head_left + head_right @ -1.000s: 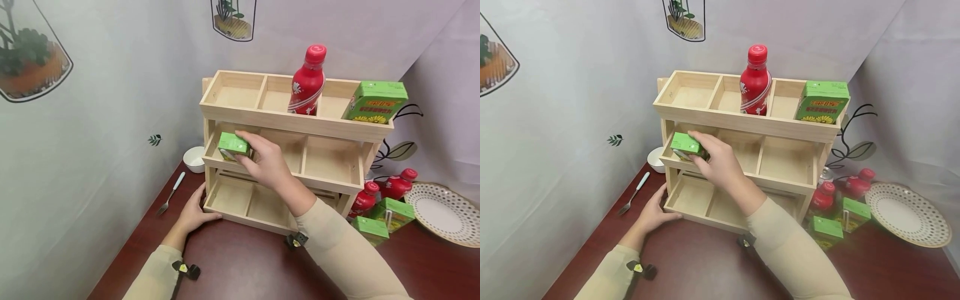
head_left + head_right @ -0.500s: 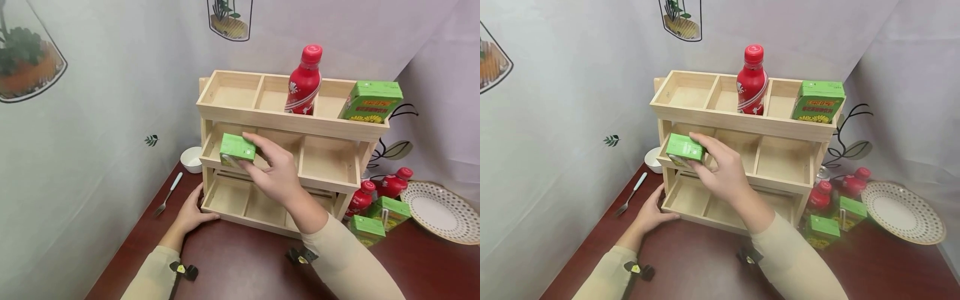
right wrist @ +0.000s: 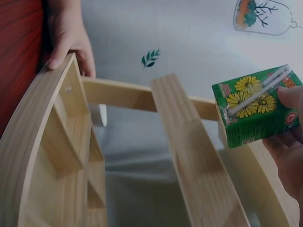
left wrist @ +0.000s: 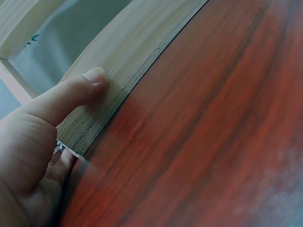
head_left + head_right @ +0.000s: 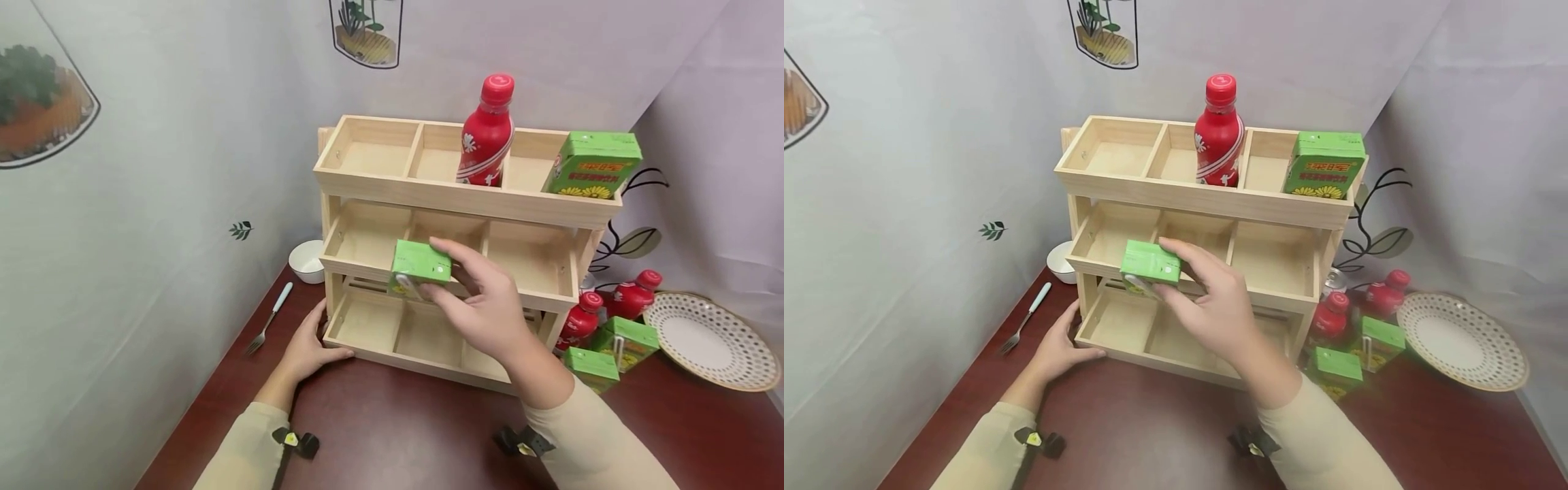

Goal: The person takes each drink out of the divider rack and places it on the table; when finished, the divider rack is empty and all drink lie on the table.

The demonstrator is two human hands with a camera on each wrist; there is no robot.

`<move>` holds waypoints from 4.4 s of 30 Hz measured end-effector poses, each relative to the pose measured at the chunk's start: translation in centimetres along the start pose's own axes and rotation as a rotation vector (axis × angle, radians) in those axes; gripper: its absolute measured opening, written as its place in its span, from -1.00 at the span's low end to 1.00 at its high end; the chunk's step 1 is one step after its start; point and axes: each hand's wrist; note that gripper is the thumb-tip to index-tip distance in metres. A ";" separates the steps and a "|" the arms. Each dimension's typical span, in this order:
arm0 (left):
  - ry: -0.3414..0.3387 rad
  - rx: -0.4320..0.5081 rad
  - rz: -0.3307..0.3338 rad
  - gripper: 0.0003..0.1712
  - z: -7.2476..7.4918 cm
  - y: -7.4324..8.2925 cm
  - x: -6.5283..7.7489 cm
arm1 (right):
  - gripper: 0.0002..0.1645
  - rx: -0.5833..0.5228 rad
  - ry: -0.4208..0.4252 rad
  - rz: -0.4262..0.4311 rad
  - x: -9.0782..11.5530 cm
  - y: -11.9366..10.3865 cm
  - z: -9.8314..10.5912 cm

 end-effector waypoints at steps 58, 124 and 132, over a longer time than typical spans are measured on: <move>-0.013 -0.006 -0.016 0.34 -0.2 0.4 0.1 | -0.28 0.183 -0.085 -0.586 23.7 4.3 15.9; -0.002 -0.027 -0.041 0.34 -0.2 0.1 0.4 | -0.09 0.404 0.160 -0.761 28.8 9.3 26.2; -0.001 -0.028 -0.044 0.34 -0.2 0.1 0.4 | -0.07 0.038 0.279 -0.681 28.7 9.8 26.3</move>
Point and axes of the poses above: each hand's wrist, its own x-axis away from the middle knuckle, its own z-axis out of the back of the hand, y = z × x, and after that the axes turned 1 degree about -y, right-handed
